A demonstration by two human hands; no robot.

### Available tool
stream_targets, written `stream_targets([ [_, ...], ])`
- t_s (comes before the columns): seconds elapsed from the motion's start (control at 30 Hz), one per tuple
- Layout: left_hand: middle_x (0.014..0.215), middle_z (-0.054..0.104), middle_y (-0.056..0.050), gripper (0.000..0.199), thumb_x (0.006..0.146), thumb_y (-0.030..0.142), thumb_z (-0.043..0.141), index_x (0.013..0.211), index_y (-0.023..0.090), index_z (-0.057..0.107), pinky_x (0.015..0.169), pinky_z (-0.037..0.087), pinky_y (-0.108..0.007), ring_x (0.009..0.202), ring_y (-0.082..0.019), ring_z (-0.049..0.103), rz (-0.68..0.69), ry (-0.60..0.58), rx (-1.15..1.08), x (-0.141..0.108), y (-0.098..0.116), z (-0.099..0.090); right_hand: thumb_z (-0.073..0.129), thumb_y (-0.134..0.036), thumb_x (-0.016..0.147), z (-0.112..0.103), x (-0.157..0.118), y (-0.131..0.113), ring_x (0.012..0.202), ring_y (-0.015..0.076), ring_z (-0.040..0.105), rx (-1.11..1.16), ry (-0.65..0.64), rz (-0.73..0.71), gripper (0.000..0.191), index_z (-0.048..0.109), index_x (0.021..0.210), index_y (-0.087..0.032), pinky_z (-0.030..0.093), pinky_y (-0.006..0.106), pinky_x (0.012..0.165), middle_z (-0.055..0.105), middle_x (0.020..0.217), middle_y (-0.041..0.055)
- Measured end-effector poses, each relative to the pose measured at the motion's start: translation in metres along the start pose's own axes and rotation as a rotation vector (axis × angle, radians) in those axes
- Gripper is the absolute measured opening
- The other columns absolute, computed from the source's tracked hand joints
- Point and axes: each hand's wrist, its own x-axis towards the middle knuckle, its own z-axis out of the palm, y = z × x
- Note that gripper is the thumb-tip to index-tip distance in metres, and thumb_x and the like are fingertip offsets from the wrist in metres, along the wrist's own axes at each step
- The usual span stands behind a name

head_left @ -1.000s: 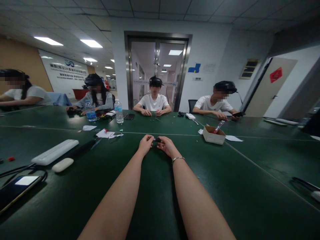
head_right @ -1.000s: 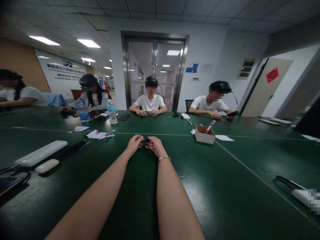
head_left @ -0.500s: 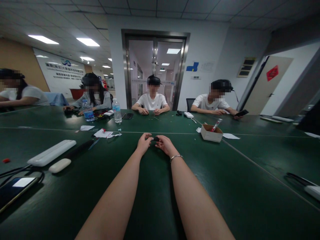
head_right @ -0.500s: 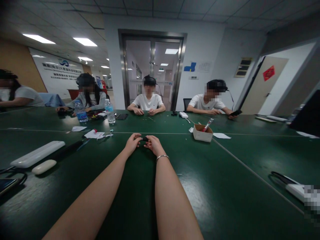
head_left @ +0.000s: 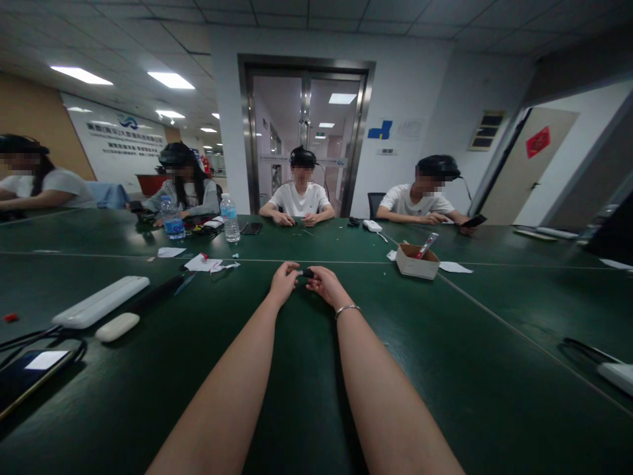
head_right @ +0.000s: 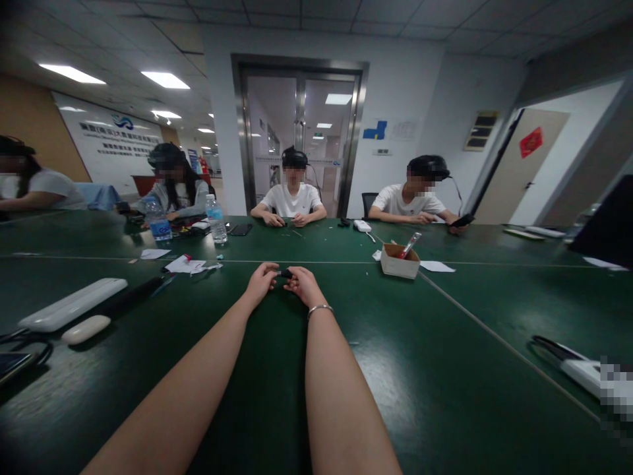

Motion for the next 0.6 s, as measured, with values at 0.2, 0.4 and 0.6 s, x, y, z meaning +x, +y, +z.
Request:
stream_targets([
  [0.2, 0.082, 0.055, -0.002, 0.022, 0.074, 0.019, 0.049, 0.095, 0.017, 0.056, 0.043, 0.039, -0.016, 0.053, -0.006, 0.05, 0.002, 0.021, -0.011, 0.002, -0.0031, 0.0001, 0.058, -0.017, 0.077, 0.002, -0.0021, -0.0019, 0.039, 0.0056, 0.045, 0.0, 0.016, 0.013, 0.004, 0.057, 0.074, -0.014, 0.053, 0.024, 0.049, 0.049, 0.05, -0.004],
  [0.4, 0.081, 0.056, -0.002, 0.02, 0.077, 0.026, 0.049, 0.093, 0.017, 0.057, 0.044, 0.04, -0.017, 0.053, -0.006, 0.05, -0.009, 0.021, 0.008, 0.0047, -0.0078, 0.0002, 0.061, -0.018, 0.076, -0.0017, 0.0016, 0.0016, 0.042, 0.0062, 0.047, 0.006, -0.017, 0.001, 0.005, 0.058, 0.076, -0.014, 0.054, 0.024, 0.05, 0.05, 0.052, -0.0036],
  [0.6, 0.076, 0.055, -0.002, 0.021, 0.079, 0.03, 0.047, 0.093, 0.017, 0.057, 0.044, 0.04, -0.017, 0.052, -0.007, 0.049, -0.016, -0.001, 0.019, 0.0039, -0.0069, 0.0, 0.061, -0.019, 0.075, -0.003, 0.0038, 0.0033, 0.041, 0.0057, 0.046, 0.003, -0.017, -0.003, 0.006, 0.058, 0.076, -0.014, 0.053, 0.024, 0.05, 0.05, 0.052, -0.0036],
])
